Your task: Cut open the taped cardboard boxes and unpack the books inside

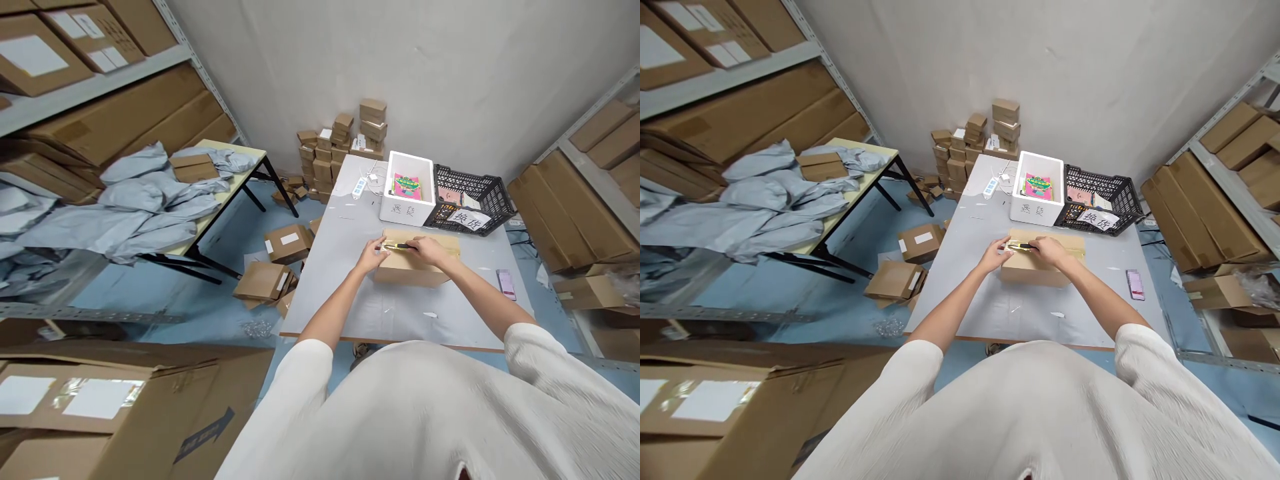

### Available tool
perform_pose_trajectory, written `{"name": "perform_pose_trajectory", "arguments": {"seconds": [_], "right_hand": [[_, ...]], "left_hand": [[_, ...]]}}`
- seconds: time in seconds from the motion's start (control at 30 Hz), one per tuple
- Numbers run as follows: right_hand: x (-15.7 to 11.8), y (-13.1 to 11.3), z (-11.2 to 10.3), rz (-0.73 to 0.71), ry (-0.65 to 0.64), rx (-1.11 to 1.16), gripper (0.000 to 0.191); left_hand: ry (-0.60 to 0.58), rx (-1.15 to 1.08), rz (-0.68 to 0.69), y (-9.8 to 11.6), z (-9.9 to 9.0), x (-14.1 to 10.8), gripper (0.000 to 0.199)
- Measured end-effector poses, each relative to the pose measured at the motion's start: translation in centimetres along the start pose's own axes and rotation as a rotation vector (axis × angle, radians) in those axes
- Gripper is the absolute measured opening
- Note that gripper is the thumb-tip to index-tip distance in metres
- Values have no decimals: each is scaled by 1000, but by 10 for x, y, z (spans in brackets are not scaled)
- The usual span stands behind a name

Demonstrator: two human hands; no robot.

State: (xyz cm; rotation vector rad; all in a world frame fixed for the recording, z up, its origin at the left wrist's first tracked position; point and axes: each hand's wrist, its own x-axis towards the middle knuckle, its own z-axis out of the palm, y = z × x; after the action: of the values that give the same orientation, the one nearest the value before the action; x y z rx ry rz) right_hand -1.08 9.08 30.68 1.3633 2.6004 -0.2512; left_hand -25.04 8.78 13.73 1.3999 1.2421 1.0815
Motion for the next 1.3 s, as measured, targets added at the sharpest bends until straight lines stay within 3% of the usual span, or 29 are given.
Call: {"name": "perform_pose_trajectory", "arguments": {"seconds": [0.57, 0.8, 1.0, 1.1, 1.3], "right_hand": [[1, 9, -9, -39, -25, -33, 38], [-3, 14, -5, -25, -26, -61, 39], [-11, 15, -4, 1, -25, -46, 36], [-15, 18, -1, 7, -20, -33, 35], [-20, 26, 6, 27, -20, -31, 35]], "left_hand": [[-39, 79, -9, 14, -5, -4, 74], [-37, 338, 42, 23, -9, -1, 68], [-190, 522, 227, 42, -7, -2, 57], [-246, 576, 240, 48, -6, -4, 62], [-252, 605, 229, 52, -6, -6, 61]]}}
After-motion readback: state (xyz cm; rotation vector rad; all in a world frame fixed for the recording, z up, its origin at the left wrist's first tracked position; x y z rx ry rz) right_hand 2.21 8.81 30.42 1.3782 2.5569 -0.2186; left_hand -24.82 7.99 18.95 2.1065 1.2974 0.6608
